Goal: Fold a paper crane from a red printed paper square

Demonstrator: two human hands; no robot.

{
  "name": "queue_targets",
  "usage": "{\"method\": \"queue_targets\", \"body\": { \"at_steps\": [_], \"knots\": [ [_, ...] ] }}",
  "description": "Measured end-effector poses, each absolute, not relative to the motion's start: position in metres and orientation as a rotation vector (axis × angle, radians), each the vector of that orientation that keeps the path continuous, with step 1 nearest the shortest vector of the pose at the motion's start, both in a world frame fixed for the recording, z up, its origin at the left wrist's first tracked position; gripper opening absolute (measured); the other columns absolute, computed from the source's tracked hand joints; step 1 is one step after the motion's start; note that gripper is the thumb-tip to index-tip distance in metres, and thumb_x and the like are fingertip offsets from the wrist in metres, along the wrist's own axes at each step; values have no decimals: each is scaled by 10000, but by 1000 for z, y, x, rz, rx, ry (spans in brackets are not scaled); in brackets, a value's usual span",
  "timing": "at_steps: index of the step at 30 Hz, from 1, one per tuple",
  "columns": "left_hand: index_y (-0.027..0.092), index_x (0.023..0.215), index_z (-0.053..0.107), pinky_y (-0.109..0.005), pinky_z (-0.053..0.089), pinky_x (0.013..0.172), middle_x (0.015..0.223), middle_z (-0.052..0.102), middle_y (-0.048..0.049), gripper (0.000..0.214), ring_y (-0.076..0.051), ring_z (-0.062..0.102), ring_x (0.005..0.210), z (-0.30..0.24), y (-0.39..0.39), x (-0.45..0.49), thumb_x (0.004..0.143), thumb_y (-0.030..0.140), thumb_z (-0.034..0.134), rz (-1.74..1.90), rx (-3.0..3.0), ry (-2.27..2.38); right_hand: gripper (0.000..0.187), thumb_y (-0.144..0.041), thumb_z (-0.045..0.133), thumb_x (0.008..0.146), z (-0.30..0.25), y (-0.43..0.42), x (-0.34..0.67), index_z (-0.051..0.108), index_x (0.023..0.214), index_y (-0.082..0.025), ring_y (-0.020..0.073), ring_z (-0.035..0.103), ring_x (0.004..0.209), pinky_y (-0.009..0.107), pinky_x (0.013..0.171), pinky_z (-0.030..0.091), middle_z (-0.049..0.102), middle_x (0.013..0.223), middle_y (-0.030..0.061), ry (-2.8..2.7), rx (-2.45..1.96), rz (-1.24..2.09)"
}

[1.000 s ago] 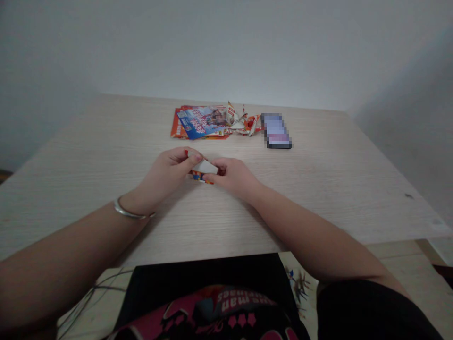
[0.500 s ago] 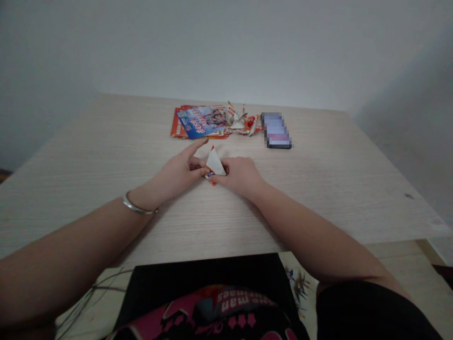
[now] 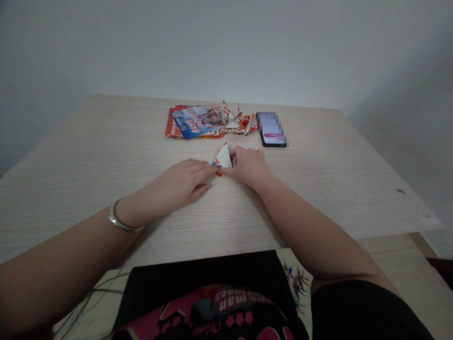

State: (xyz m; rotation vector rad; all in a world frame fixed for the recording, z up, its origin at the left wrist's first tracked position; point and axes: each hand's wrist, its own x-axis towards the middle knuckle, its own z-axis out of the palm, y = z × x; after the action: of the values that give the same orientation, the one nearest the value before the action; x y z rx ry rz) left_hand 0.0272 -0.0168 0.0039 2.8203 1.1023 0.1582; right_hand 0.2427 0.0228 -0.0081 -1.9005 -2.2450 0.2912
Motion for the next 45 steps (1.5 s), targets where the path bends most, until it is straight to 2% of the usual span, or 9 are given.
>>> {"method": "queue_targets", "body": {
  "at_steps": [5, 16, 22, 25, 28, 30, 34, 37, 45],
  "knots": [
    [90, 1480, 567, -463, 441, 1209, 1483, 630, -177, 469, -304, 594, 1373, 3, -16, 23, 1049, 258, 491, 142, 2829, 1050, 600, -565, 821, 772, -7, 19, 242, 633, 1239, -238, 259, 705, 861, 470, 935, 431, 763, 900, 18, -2207, -1883, 343],
    [158, 1437, 614, -489, 444, 1182, 1466, 657, -142, 465, -278, 616, 1358, 8, -12, 19, 999, 147, 458, 104, 2793, 1081, 830, -635, 787, 756, 2, 13, 234, 534, 1406, -186, 401, 711, 1134, 565, 988, 476, 779, 1197, 173, -2314, -1901, 216],
    [198, 1458, 611, -506, 423, 1196, 1512, 634, -114, 468, -278, 585, 1402, 0, -10, 14, 1032, 181, 419, 139, 2835, 1018, 1136, -602, 842, 702, -3, 13, 242, 374, 1598, -82, 425, 659, 1250, 577, 1061, 452, 704, 1363, 238, -2399, -1722, 168],
    [231, 1492, 594, -523, 422, 1194, 1566, 589, -108, 511, -298, 555, 1439, -3, -9, 12, 1011, 161, 434, 108, 2870, 991, 1018, -492, 811, 768, -5, 21, 252, 381, 1617, -132, 325, 717, 1086, 468, 963, 527, 758, 1254, 153, -2354, -1649, 449],
    [241, 1540, 547, -540, 411, 1204, 1597, 555, -118, 558, -309, 532, 1463, -1, -11, 13, 999, 154, 441, 70, 2880, 997, 751, -387, 590, 950, -11, 31, 258, 367, 1627, -153, 249, 726, 974, 412, 894, 561, 754, 1244, 125, -2167, -1577, 647],
    [230, 1544, 543, -563, 401, 1215, 1615, 531, -125, 556, -320, 516, 1479, 0, -12, 14, 1002, 161, 441, 52, 2868, 1010, 725, -370, 634, 925, -17, 36, 257, 446, 1589, -146, 278, 690, 1146, 443, 1025, 528, 688, 1394, 161, -2211, -1474, 491],
    [167, 1546, 537, -519, 370, 1260, 1639, 489, -157, 534, -305, 478, 1515, 0, -15, 15, 1022, 176, 440, 32, 2844, 1007, 831, -503, 778, 834, -28, 38, 247, 532, 1550, -161, 377, 396, 1542, 541, 1271, 290, 488, 1632, 199, -2410, -1479, 229],
    [169, 1546, 538, -514, 366, 1265, 1642, 480, -173, 530, -307, 471, 1522, 0, -17, 15, 1021, 181, 461, 31, 2843, 1031, 796, -581, 724, 879, -31, 38, 241, 547, 1547, -186, 407, 295, 1597, 573, 1283, 246, 405, 1694, 187, -2425, -1619, 204],
    [192, 1568, 507, -531, 399, 1235, 1646, 473, -183, 556, -331, 481, 1509, 1, -20, 13, 1016, 175, 439, 27, 2873, 1037, 645, -474, 573, 1005, -27, 45, 235, 514, 1551, -135, 347, 320, 1598, 506, 1291, 260, 391, 1703, 183, -2353, -1748, 228]
  ]
}}
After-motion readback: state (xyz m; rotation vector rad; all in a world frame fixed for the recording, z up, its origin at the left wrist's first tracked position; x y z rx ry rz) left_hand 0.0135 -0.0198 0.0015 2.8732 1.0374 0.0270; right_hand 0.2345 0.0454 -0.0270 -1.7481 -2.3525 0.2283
